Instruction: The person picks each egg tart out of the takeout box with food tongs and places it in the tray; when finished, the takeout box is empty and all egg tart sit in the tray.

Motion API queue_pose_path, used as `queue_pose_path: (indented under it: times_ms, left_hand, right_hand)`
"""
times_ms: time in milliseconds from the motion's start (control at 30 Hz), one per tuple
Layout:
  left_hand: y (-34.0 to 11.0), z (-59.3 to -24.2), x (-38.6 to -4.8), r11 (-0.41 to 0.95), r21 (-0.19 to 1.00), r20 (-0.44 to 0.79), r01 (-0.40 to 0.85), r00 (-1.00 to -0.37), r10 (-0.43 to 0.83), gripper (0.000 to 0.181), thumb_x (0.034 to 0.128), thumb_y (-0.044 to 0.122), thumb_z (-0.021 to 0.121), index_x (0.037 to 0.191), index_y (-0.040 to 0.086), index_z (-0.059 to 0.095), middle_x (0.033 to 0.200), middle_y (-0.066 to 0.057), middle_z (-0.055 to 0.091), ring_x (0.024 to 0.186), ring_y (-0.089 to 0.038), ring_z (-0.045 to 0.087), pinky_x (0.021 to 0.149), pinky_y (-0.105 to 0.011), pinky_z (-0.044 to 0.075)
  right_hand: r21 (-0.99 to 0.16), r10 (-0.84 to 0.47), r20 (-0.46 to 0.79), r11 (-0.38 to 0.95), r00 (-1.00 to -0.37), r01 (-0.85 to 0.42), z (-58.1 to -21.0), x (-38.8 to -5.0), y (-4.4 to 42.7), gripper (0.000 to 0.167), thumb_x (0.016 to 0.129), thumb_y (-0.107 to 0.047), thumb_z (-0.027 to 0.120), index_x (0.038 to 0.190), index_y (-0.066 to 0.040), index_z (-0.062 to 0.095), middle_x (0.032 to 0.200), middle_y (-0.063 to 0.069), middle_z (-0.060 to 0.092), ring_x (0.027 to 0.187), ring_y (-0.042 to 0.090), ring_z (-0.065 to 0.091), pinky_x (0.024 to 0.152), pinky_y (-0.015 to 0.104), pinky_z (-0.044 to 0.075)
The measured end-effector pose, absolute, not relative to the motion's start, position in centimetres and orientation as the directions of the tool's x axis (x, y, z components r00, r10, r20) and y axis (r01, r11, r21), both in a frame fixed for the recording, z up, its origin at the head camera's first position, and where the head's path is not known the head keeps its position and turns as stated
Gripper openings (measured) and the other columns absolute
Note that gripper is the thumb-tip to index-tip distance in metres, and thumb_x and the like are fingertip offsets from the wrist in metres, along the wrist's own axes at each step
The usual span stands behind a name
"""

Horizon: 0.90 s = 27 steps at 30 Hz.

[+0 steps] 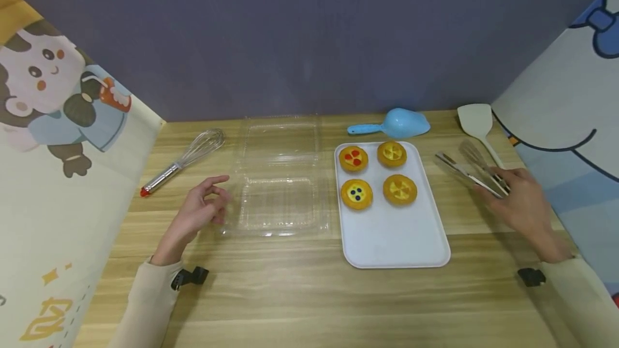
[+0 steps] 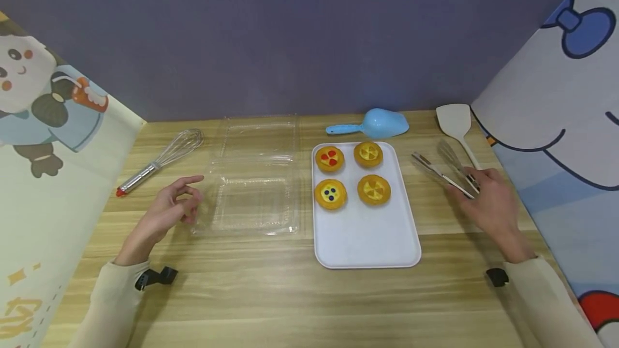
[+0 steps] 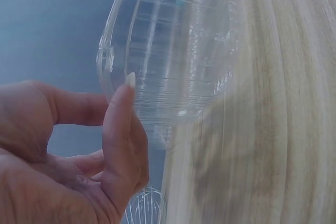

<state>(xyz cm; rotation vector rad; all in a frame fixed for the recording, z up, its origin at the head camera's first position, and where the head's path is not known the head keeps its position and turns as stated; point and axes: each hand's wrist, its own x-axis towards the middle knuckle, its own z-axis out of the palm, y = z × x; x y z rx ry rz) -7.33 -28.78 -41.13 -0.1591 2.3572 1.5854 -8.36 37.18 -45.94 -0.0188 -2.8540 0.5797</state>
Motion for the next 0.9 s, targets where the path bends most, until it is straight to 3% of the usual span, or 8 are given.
queue_pose_path:
  times_ms: [133,267,367,567,700,833,900]
  left_hand:
    - [-28.8,-41.2,-7.3,0.382,0.886,-0.313,-0.263,-0.947,0.074,0.057,0.1039,0.002,0.054,0.158,0.001,0.036,0.113,-0.018,0.055,0.070,-0.012,0.062,0.058,-0.028,0.061]
    - [-28.7,-41.3,-7.5,0.380,0.885,-0.317,-0.267,-0.946,0.073,0.057,0.1039,0.003,0.053,0.158,0.001,0.036,0.114,-0.018,0.055,0.069,-0.010,0.062,0.058,-0.028,0.060]
    - [-28.6,-41.4,-7.6,0.386,0.882,-0.320,-0.269,-0.945,0.073,0.057,0.1041,0.003,0.053,0.158,0.002,0.035,0.115,-0.019,0.054,0.069,-0.011,0.062,0.058,-0.027,0.060]
    - [-28.6,-41.0,-7.9,0.408,0.876,-0.320,-0.258,-0.943,0.091,0.059,0.1051,0.008,0.055,0.160,0.003,0.032,0.115,-0.015,0.053,0.066,-0.010,0.062,0.058,-0.026,0.058]
    - [-28.7,-40.8,-8.1,0.454,0.865,-0.279,-0.215,-0.957,0.078,0.063,0.1054,0.013,0.057,0.161,0.003,0.030,0.121,-0.020,0.053,0.066,-0.012,0.064,0.059,-0.029,0.059]
    - [-28.5,-40.6,-7.7,0.612,0.790,-0.078,-0.045,-0.997,0.028,0.060,0.1046,0.015,0.060,0.158,0.000,0.037,0.122,-0.027,0.058,0.076,-0.028,0.071,0.059,-0.028,0.059]
    - [-28.0,-40.5,-7.4,0.702,0.711,0.059,0.049,-0.998,0.009,0.057,0.1036,0.015,0.062,0.155,0.000,0.043,0.121,-0.027,0.061,0.084,-0.035,0.072,0.061,-0.031,0.062]
  right_hand:
    - [-0.361,0.032,0.266,0.930,-0.963,-0.069,-46.5,-8.4,37.4,0.059,0.086,-0.030,0.081,0.129,0.008,0.065,0.119,0.043,0.058,0.099,0.062,0.057,0.072,0.071,0.046]
    - [-0.326,-0.016,0.311,0.937,-0.950,-0.122,-47.1,-8.5,37.5,0.057,0.082,-0.030,0.086,0.123,0.006,0.068,0.101,0.039,0.062,0.072,0.051,0.060,0.049,0.050,0.043]
    - [-0.338,-0.024,0.285,0.933,-0.958,-0.124,-47.3,-8.6,37.4,0.060,0.083,-0.033,0.086,0.124,0.006,0.067,0.094,0.036,0.062,0.066,0.043,0.059,0.046,0.038,0.038]
    - [-0.356,0.006,0.200,0.932,-0.980,-0.067,-47.5,-8.5,37.1,0.067,0.087,-0.040,0.081,0.129,0.009,0.063,0.104,0.040,0.062,0.084,0.055,0.062,0.055,0.055,0.045]
    - [-0.364,0.005,0.174,0.930,-0.985,-0.060,-47.4,-8.6,36.9,0.070,0.089,-0.042,0.079,0.132,0.009,0.060,0.113,0.045,0.060,0.093,0.062,0.060,0.063,0.064,0.048]
    - [-0.384,0.012,0.096,0.923,-0.995,-0.026,-47.0,-8.7,36.5,0.077,0.094,-0.045,0.074,0.142,0.011,0.050,0.124,0.047,0.052,0.103,0.067,0.053,0.072,0.073,0.046]
    - [-0.390,0.007,0.118,0.920,-0.993,-0.040,-46.5,-8.6,36.0,0.078,0.095,-0.043,0.073,0.143,0.013,0.048,0.125,0.047,0.050,0.104,0.068,0.052,0.074,0.074,0.045]
